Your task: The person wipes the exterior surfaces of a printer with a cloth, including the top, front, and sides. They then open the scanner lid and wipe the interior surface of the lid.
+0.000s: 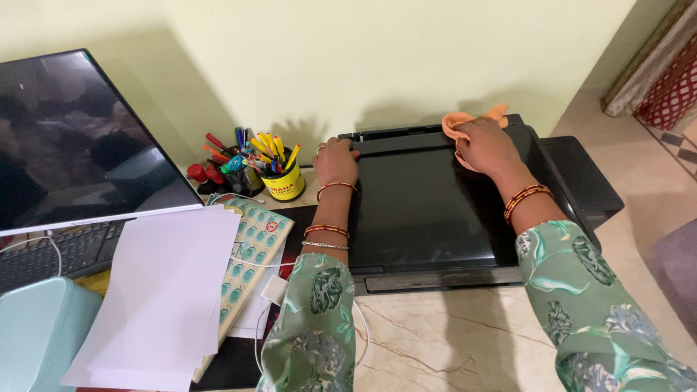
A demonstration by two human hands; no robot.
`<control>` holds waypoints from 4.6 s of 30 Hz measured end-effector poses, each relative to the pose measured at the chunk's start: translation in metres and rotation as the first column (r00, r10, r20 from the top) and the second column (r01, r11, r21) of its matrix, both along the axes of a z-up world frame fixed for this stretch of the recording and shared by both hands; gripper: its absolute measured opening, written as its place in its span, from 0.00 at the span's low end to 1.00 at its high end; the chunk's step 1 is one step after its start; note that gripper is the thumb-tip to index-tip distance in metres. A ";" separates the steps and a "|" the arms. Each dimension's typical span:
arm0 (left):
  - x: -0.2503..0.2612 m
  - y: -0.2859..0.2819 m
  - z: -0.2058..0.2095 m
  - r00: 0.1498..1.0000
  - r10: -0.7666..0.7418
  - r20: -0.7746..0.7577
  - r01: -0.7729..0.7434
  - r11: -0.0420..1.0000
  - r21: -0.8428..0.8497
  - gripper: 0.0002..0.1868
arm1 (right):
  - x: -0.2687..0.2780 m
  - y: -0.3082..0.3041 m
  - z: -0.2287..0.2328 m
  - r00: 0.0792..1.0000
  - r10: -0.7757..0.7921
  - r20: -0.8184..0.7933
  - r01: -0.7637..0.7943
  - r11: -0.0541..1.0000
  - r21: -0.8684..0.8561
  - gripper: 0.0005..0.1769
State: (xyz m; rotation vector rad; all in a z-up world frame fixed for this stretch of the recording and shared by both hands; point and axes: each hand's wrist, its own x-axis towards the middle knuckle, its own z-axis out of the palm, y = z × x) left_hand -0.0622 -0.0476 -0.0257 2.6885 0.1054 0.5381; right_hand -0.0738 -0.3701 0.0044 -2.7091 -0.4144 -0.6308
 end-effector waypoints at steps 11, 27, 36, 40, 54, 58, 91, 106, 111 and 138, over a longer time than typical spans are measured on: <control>-0.006 0.001 0.007 1.000 0.005 -0.025 -0.009 0.988 -0.153 0.14 | 0.012 0.092 -0.007 0.961 0.262 0.088 -0.258 0.965 -0.054 0.22; 0.000 0.004 -0.003 0.997 -0.071 0.020 0.073 0.986 -0.150 0.10 | 0.011 0.133 0.007 0.991 0.097 -0.088 -0.101 0.994 -0.031 0.17; -0.007 0.004 0.006 0.997 -0.061 -0.050 0.053 0.987 -0.153 0.10 | 0.004 0.048 0.050 0.939 -0.214 -0.268 0.229 0.973 0.024 0.19; -0.008 0.004 0.006 0.997 -0.056 -0.057 0.047 0.988 -0.148 0.10 | 0.012 0.018 0.050 0.875 -0.293 -0.385 0.339 0.939 0.057 0.20; -0.010 0.007 0.007 0.996 -0.073 -0.042 0.065 0.985 -0.157 0.11 | 0.035 0.064 0.027 0.964 -0.135 -0.227 0.129 0.991 -0.038 0.16; -0.007 0.006 0.003 0.998 -0.069 0.015 0.070 0.982 -0.178 0.11 | 0.039 0.100 0.027 0.933 -0.066 -0.353 0.087 0.995 0.043 0.15; -0.007 0.004 -0.001 0.997 -0.075 0.025 0.077 0.992 -0.097 0.09 | 0.029 0.115 0.041 0.914 -0.116 -0.389 0.128 0.992 0.003 0.20; -0.011 0.011 0.006 0.995 -0.096 -0.021 0.093 0.988 -0.121 0.12 | 0.048 0.001 -0.004 0.873 -0.463 0.155 0.488 0.823 -0.291 0.23; -0.011 0.012 0.006 0.995 -0.102 0.000 0.101 0.988 -0.119 0.13 | 0.050 -0.021 -0.012 0.813 -0.576 0.087 0.581 0.790 -0.195 0.23; -0.011 0.007 0.007 0.996 -0.087 0.023 0.089 0.990 -0.110 0.09 | 0.022 0.108 -0.014 0.992 -0.122 0.016 0.123 0.983 -0.134 0.24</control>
